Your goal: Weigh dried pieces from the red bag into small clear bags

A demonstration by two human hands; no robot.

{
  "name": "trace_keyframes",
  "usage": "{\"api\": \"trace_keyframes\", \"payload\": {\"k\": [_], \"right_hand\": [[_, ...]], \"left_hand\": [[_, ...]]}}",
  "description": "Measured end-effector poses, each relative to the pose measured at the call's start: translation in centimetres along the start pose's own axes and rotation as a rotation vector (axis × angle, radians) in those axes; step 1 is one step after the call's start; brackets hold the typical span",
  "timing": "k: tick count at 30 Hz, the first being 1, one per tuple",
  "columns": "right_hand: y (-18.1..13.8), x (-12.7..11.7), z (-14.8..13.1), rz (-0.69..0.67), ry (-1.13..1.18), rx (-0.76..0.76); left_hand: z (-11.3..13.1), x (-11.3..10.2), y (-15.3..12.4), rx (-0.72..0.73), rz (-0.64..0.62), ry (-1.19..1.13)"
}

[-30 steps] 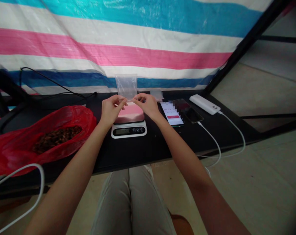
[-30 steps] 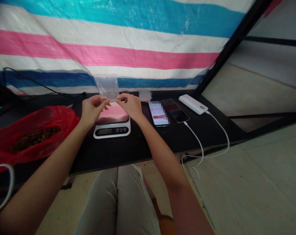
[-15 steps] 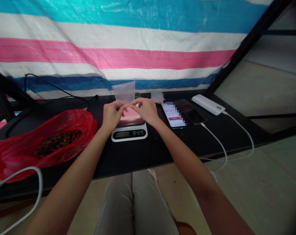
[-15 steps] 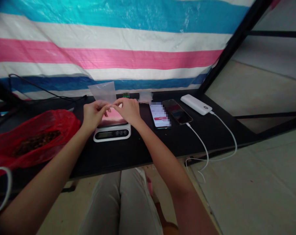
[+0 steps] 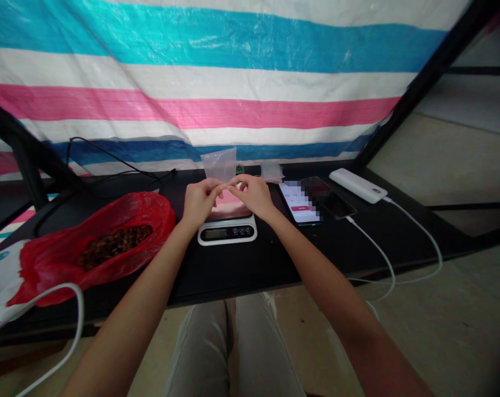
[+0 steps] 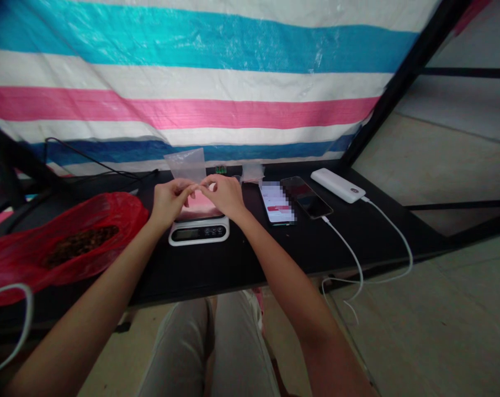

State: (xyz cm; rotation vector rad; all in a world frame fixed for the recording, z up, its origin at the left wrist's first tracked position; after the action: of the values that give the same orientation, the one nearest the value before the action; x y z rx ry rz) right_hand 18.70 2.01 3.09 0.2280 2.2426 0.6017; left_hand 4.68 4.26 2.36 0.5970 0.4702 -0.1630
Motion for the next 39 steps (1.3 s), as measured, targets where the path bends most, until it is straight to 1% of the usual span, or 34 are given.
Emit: {"api": "trace_keyframes", "payload": {"k": [2,7,9,13,16,18,21,24,27,30,34,35,37,39], "right_hand": [[0.0,-0.1,-0.1,0.008,0.004,0.012],[0.1,-0.6,0.2,0.044,0.035,0.077],[0.2,-0.6,0.4,0.038,0.048,0.094],[0.4,-0.3,0.4,-0.017,0.083,0.04],[0.4,-0.5,0.3,0.008,0.053,0.007],[0.4,-0.6,0.2,0.033,0.037,0.002],[0.5,-0.8,0.7,0.077,0.045,0.055],[0.7,-0.7,1.5,0.104,0.158,0.122],[0.9,-0.8,2.1,0.148,0.369,0.138],[1.0,-1.1,2.2,0.217,0.544,0.161],[1.1,-1.2,2.3,0.227,0.697,0.193],[1.2,-1.5,2.7,0.252,0.707,0.204],[1.1,-2.8,4.1,0.375,0.672,0.257],[0.6,-4.7,6.2,0.537,0.539,0.346]], "left_hand": [[0.0,0.0,0.0,-0.009,0.002,-0.022],[-0.6,0.2,0.1,-0.046,0.02,-0.205],[-0.8,0.4,0.1,-0.053,0.016,-0.243],[-0.8,0.5,0.1,-0.056,-0.006,-0.236],[-0.8,0.7,0.0,-0.058,-0.014,-0.222],[-0.9,0.5,0.0,-0.065,0.009,-0.223],[-1.5,0.0,0.1,-0.107,0.082,-0.234],[-1.8,-0.5,0.3,-0.142,0.095,-0.286],[-1.6,-0.5,0.6,-0.143,0.045,-0.376],[-1.1,-0.2,0.7,-0.147,-0.011,-0.409],[-0.8,0.2,0.6,-0.17,-0.052,-0.439],[-0.9,0.2,0.6,-0.172,-0.053,-0.45],[-1.4,-0.1,0.6,-0.183,-0.008,-0.46],[-2.5,-0.9,0.7,-0.208,0.105,-0.447]]}}
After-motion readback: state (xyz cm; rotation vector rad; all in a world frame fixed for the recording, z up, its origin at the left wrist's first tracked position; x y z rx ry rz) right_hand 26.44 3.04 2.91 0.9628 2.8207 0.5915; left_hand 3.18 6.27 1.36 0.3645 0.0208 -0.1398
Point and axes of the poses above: each hand's wrist, its own y-axis towards the middle knuckle, its own x-axis out of the palm, z = x × y, the point moved 6 cm from there along y, towards the middle knuckle, and after that the axes turned 1 degree about -x, right-handed, at the moved point
